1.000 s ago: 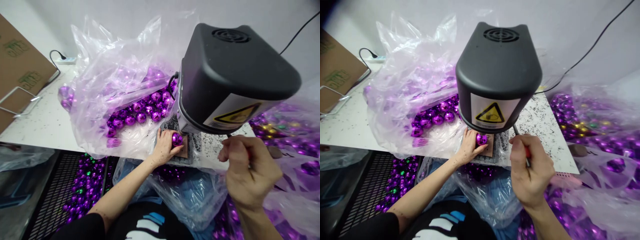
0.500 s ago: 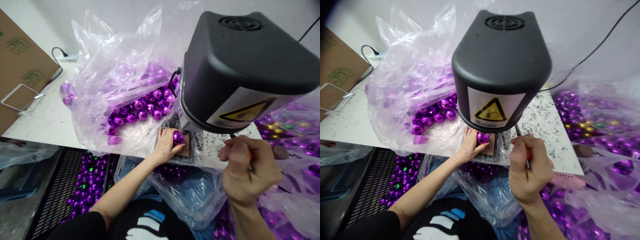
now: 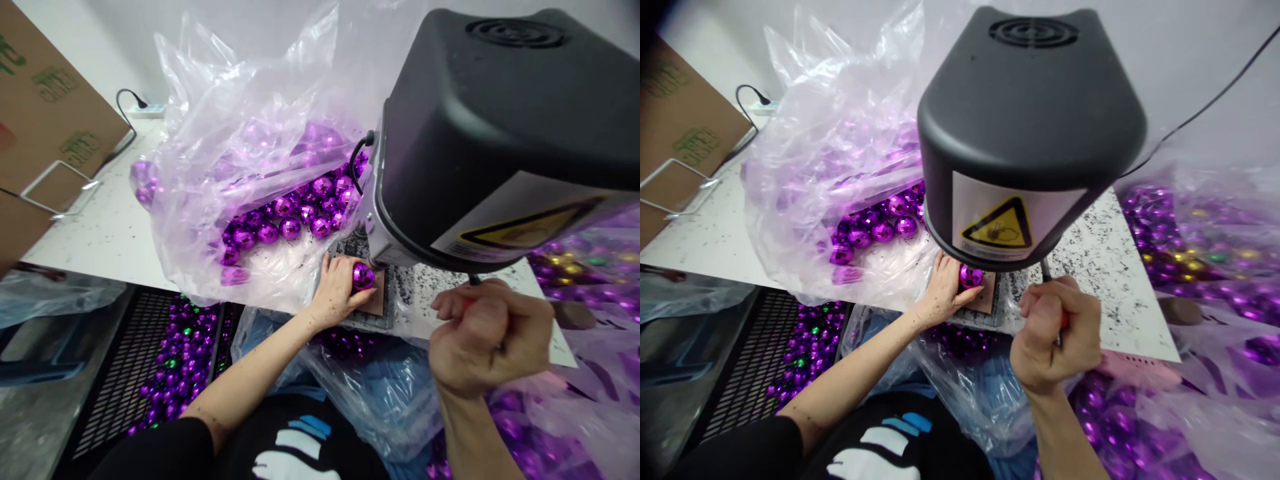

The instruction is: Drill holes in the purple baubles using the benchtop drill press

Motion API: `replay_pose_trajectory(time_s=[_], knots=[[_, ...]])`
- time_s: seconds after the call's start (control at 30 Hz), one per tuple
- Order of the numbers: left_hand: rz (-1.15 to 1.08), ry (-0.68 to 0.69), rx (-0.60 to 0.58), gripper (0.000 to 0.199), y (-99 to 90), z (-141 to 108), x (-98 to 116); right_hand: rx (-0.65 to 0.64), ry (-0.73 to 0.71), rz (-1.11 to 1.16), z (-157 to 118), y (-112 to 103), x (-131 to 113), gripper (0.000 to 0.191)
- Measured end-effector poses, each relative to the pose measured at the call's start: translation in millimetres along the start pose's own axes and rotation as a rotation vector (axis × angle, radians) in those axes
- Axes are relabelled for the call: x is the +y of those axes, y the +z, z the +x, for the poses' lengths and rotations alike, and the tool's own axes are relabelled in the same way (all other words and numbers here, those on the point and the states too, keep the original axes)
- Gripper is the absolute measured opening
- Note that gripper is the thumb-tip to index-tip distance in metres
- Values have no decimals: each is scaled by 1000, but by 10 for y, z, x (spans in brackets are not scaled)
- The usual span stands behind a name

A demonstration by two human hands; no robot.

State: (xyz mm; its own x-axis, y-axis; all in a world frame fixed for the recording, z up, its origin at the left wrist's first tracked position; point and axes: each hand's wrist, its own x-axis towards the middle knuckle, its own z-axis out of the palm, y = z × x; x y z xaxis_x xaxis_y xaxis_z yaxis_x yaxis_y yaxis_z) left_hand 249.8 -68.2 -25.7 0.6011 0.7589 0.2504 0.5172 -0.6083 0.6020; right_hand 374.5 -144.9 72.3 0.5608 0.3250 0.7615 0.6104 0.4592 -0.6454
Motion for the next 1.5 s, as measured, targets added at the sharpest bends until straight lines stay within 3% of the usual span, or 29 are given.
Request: replay_pose_trajectory(time_s=[0.3,0.4,0.57,0.63,0.73,0.83,0.93,1.07,1.17,1.27,1.33,1.4,1.5], knots=[[-29,39,59,44,25,-19,-16,19,9,-58,-210,10,238,13],[-38,43,64,46,31,-26,-22,19,3,-103,-180,-5,213,18],[-35,38,43,45,40,-15,-34,8,71,-259,325,-30,-146,28],[-41,43,40,46,36,-7,-31,-79,180,-298,598,-3,-251,39],[-82,52,56,48,-31,-56,-6,-160,216,-265,903,52,-254,45],[-156,84,71,53,-178,-267,32,-185,187,-229,1023,97,-173,46],[-168,142,-17,61,-274,-618,53,-161,198,-202,1023,133,-134,48],[27,205,-213,66,-163,-1040,10,-127,325,-134,996,159,-151,45],[72,230,-206,82,-103,-1160,-48,-124,335,-151,992,145,-151,45],[24,201,-78,86,-285,-991,-161,-129,303,-226,992,120,-126,47],[62,152,48,56,-507,-689,-313,-131,280,-241,993,118,-110,48],[254,17,175,40,-720,-293,-520,-119,267,-215,997,133,-102,49],[543,-149,140,42,-914,238,-820,-103,272,-163,1014,164,-101,47]])
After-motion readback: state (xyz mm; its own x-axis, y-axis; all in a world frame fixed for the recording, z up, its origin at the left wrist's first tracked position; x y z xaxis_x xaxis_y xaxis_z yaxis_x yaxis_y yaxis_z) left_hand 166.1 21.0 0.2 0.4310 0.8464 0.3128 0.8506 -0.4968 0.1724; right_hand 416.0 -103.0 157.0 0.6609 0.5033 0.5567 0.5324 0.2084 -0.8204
